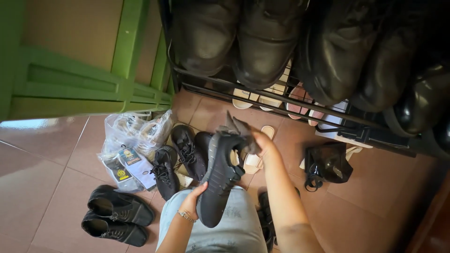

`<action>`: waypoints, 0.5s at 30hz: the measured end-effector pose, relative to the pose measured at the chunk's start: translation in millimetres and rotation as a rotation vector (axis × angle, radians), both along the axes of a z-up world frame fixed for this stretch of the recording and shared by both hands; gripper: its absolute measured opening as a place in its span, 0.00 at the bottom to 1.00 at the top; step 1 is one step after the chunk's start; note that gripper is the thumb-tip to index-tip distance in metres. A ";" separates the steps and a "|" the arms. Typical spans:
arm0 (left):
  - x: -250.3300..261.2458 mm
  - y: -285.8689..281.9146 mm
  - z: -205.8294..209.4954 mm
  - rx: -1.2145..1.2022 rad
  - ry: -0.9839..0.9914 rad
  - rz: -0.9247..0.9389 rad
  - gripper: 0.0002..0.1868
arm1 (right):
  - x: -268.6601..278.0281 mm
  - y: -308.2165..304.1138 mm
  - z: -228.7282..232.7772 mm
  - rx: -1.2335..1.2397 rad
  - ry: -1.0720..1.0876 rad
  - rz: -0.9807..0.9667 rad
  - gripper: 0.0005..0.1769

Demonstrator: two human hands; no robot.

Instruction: Cleaning several pairs of shoes using a cloth.

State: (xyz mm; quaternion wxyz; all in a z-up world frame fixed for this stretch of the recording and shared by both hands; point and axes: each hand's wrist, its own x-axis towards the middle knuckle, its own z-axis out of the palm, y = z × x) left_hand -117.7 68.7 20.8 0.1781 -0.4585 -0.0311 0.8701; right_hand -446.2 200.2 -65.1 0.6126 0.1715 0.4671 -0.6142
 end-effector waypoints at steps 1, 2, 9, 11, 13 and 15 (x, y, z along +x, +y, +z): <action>-12.8 -2.8 9.4 -0.004 0.001 0.000 0.30 | 16.4 -3.5 5.1 -0.004 0.001 0.000 0.24; -25.5 -5.6 18.8 -0.041 0.022 0.109 0.30 | 32.9 -7.2 10.3 -0.147 0.046 -0.067 0.26; -81.7 -21.1 12.7 -0.210 -0.134 0.434 0.26 | 200.3 -12.7 99.8 0.241 0.816 -0.253 0.27; -77.8 -15.4 -11.3 -0.243 -0.120 0.389 0.26 | 200.0 -19.7 126.3 0.225 1.123 -0.165 0.24; -62.6 2.4 -56.5 -0.267 -0.117 0.345 0.26 | 193.2 -28.9 151.2 0.212 1.419 -0.056 0.22; -43.5 24.6 -122.1 -0.199 0.187 0.411 0.25 | 173.2 -47.7 173.5 0.049 1.471 0.311 0.26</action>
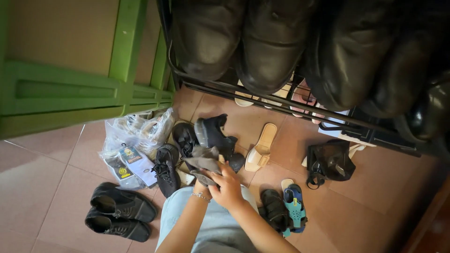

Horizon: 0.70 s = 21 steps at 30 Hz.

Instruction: Cleaning several pairs of shoes using a cloth.

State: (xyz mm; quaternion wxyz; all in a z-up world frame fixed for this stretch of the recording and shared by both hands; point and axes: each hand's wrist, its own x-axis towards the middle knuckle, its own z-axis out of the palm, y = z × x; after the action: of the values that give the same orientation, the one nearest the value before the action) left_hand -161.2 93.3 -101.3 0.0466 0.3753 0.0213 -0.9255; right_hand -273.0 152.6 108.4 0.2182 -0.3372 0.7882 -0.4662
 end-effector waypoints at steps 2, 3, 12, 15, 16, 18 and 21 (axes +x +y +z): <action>-19.0 -25.5 39.2 -0.019 -0.046 -0.007 0.25 | 8.1 3.1 -9.1 0.003 0.093 0.005 0.25; -30.4 -42.9 58.3 -0.037 -0.093 -0.013 0.26 | 10.7 0.2 -14.9 0.009 0.184 0.008 0.25; -66.9 -73.1 120.9 0.078 -0.232 -0.197 0.31 | 11.1 57.2 -138.7 0.053 -1.291 -0.773 0.32; -64.9 -75.2 102.9 0.036 -0.170 -0.215 0.32 | 7.3 45.1 -116.1 0.144 -1.019 -0.680 0.31; -64.9 -78.8 101.8 0.035 -0.166 -0.212 0.32 | 4.0 37.0 -111.0 0.143 -1.015 -0.677 0.31; -59.3 -80.5 101.6 0.000 -0.175 -0.254 0.31 | 3.0 26.2 -97.6 0.200 -0.830 -0.605 0.31; -31.5 -58.7 44.9 0.029 -0.214 -0.296 0.32 | 5.7 -1.5 -69.3 0.175 -0.021 -0.351 0.28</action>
State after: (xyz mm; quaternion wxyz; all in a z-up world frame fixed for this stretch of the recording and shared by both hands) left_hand -192.7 34.6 -56.4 -0.0936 0.4712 -0.0261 -0.8766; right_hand -267.3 151.1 39.1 0.1704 -0.1692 0.8701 -0.4304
